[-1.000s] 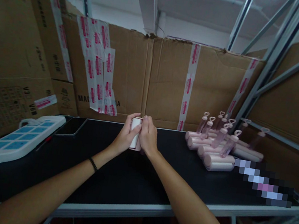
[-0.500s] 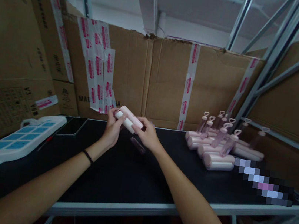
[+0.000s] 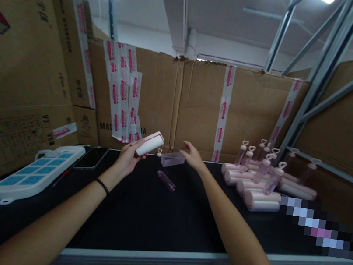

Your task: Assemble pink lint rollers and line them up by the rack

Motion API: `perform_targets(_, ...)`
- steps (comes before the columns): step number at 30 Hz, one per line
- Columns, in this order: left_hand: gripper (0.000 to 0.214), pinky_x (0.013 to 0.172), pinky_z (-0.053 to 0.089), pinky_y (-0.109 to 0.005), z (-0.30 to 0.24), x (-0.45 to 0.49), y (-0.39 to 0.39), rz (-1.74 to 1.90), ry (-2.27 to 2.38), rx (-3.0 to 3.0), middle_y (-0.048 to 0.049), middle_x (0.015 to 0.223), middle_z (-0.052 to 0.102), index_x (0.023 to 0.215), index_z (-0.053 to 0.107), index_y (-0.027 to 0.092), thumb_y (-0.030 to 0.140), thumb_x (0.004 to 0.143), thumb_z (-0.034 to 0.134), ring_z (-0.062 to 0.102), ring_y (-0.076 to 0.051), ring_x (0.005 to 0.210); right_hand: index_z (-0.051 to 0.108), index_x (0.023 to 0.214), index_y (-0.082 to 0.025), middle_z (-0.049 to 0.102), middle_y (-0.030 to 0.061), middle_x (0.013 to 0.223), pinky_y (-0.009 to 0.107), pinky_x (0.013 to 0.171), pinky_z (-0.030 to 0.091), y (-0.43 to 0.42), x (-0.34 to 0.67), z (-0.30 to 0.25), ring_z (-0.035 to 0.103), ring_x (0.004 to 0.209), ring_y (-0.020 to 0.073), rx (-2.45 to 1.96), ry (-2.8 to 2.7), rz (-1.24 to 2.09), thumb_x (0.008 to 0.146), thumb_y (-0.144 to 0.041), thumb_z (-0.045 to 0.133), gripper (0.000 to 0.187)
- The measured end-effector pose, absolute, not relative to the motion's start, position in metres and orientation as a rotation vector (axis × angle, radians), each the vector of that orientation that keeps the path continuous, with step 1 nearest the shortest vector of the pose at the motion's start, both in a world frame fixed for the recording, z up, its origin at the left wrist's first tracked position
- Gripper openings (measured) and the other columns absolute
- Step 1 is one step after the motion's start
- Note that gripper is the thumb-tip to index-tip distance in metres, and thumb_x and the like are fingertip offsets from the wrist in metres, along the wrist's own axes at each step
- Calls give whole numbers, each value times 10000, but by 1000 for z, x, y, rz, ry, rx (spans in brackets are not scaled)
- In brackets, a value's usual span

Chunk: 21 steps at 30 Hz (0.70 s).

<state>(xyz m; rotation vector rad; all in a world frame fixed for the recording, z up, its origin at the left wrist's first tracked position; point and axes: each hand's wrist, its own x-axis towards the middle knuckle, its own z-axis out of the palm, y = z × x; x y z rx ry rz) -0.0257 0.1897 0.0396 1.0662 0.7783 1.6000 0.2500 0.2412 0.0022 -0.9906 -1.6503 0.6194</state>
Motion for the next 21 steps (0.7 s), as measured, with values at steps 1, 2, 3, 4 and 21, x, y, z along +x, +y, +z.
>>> perform_targets(1, 367, 455, 488, -225, 40, -28, 191, 1610, 791, 993, -63, 781, 713, 987, 695, 131, 367, 739, 826, 643, -140, 534, 530, 1425, -199, 528, 168, 1501, 479, 1185, 363, 247, 254, -6, 490, 1405, 281, -1018, -1656, 630, 788, -372, 766, 701)
perform_targets(2, 359, 448, 481, -224, 40, -30, 192, 1612, 797, 930, -68, 783, 720, 1001, 699, 128, 351, 747, 822, 650, -143, 528, 513, 1446, -199, 511, 174, 1517, 484, 1187, 361, 251, 257, -14, 478, 1417, 291, -1040, -1669, 645, 753, -356, 799, 765)
perform_targets(3, 351, 450, 483, -226, 41, -32, 193, 1605, 794, 880, -78, 799, 729, 1018, 702, 126, 334, 759, 815, 662, -150, 535, 493, 1466, -198, 502, 178, 1526, 482, 1184, 366, 253, 259, -22, 476, 1421, 295, -1056, -1684, 662, 728, -343, 821, 821)
perform_targets(4, 343, 464, 497, -231, 41, -33, 193, 1590, 777, 841, -91, 829, 740, 1041, 702, 126, 315, 774, 805, 682, -161, 562, 473, 1484, -195, 504, 182, 1524, 475, 1176, 378, 255, 259, -29, 490, 1411, 295, -1067, -1702, 680, 710, -336, 836, 866)
perform_targets(21, 254, 641, 615, -331, 46, -31, 190, 1575, 650, 871, -153, 962, 752, 1046, 690, 96, 179, 811, 742, 744, -236, 771, 530, 1437, -210, 615, 131, 1398, 466, 1142, 405, 248, 225, -39, 589, 1280, 272, -1061, -1920, 612, 673, -360, 879, 853)
